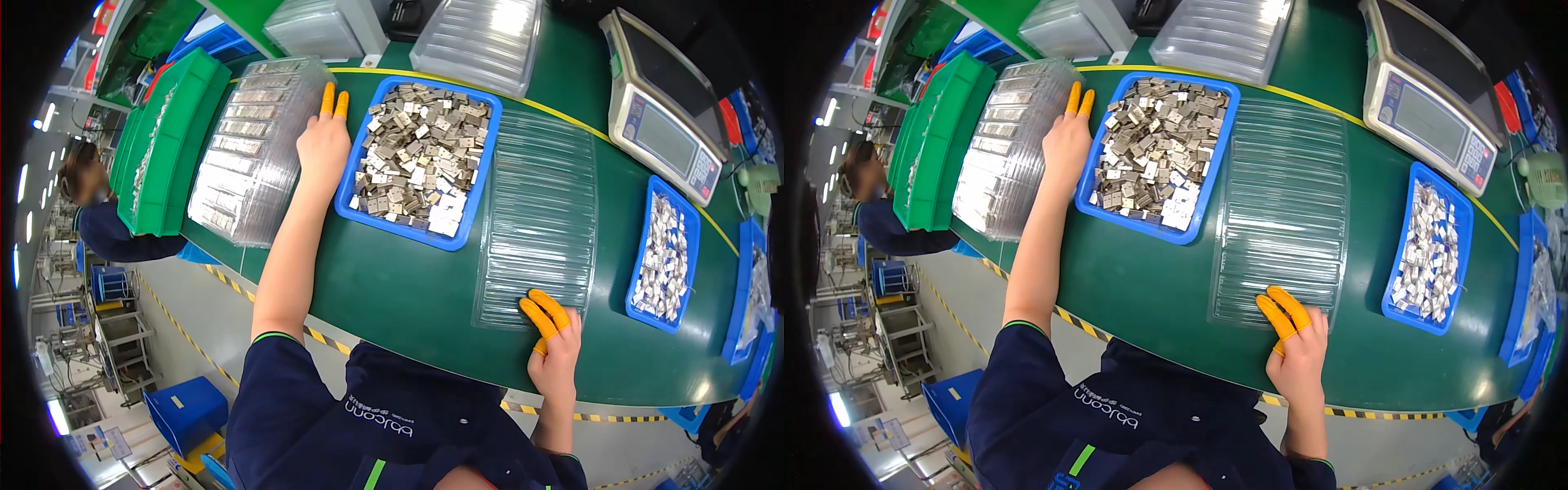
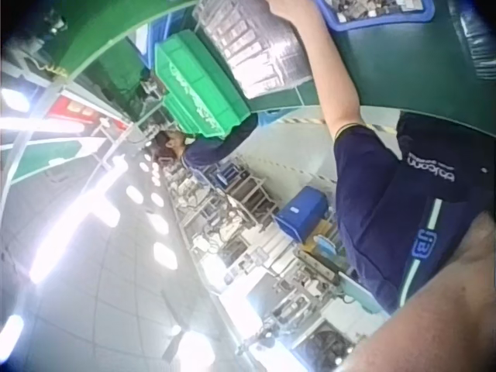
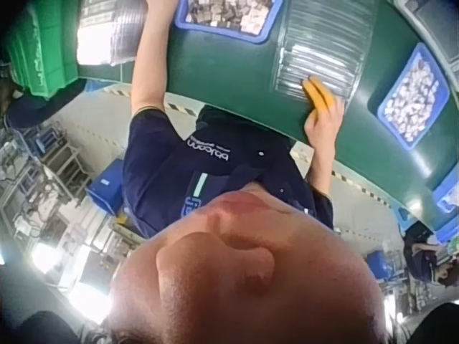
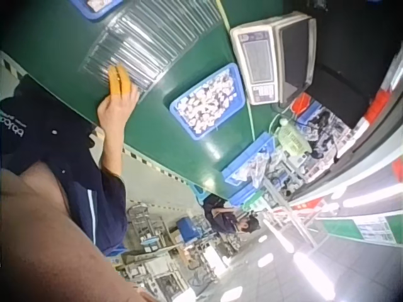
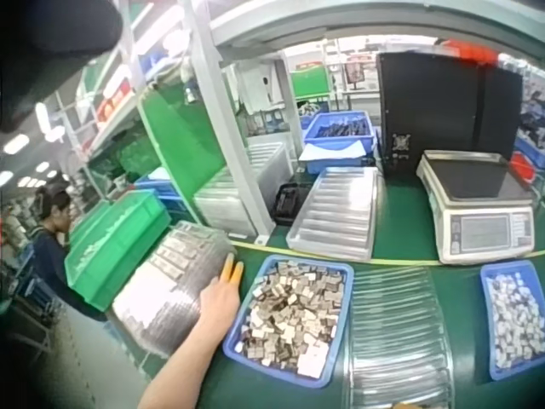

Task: The person picks small metallic components from a blue bin and places them into a clear plastic tray with multiple compartments. They wear yellow finger cots while handling the items. The person then stacks the filled tray with other completed trays on the table.

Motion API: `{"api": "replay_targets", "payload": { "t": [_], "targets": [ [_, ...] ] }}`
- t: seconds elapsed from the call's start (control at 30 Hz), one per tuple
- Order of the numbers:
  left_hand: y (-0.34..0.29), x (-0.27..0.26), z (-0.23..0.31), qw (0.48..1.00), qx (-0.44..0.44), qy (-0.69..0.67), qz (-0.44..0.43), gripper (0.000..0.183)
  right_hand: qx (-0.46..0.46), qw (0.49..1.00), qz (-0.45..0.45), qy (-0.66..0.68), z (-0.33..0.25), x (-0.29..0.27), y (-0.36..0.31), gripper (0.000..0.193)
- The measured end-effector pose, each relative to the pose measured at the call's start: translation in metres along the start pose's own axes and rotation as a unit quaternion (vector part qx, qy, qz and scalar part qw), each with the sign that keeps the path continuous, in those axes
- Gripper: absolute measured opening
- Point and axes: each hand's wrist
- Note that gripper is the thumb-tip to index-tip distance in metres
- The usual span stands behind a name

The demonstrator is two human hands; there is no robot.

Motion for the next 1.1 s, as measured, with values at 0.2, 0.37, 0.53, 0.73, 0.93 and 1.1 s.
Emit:
{"api": "replay_targets", "payload": {
  "t": [0.2, 0.37, 0.53, 0.73, 0.93, 1.1],
  "targets": [
    [-0.0016, 0.0026, 0.001, 1.0, -0.001, -0.009, 0.027, 0.036, 0.002, 1.0, -0.001, -0.005, 0.0007, 0.0004, -0.0013, 0.055],
    [-0.0028, -0.0021, 0.0017, 0.999, 0.001, -0.006, 0.046, 0.037, 0.006, 1.0, -0.004, 0.003, 0.0008, 0.0009, -0.0009, 0.055],
    [0.0011, 0.0036, 0.0008, 1.0, -0.008, 0.019, 0.022, 0.039, 0.003, 1.0, 0.002, -0.002, -0.0001, 0.0003, -0.0017, 0.055],
    [-0.0019, 0.0041, 0.001, 0.999, -0.012, 0.006, 0.046, 0.043, 0.004, 1.0, 0.005, -0.002, -0.0013, 0.0005, -0.0008, 0.054],
    [-0.0023, 0.003, 0.0018, 0.998, -0.011, 0.003, 0.054, 0.043, 0.006, 1.0, 0.001, -0.002, -0.0026, -0.0006, 0.0001, 0.054],
    [-0.0015, 0.0017, 0.0018, 0.999, -0.025, -0.008, 0.026, 0.045, 0.005, 1.0, 0.003, -0.001, -0.0022, -0.0002, -0.0008, 0.054]
  ]
}}
Point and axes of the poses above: each hand's wrist, its own y-axis towards the middle knuckle, its own x-axis out of the palm, z = x × y, and after that the axes turned 1 degree about -x, right-handed
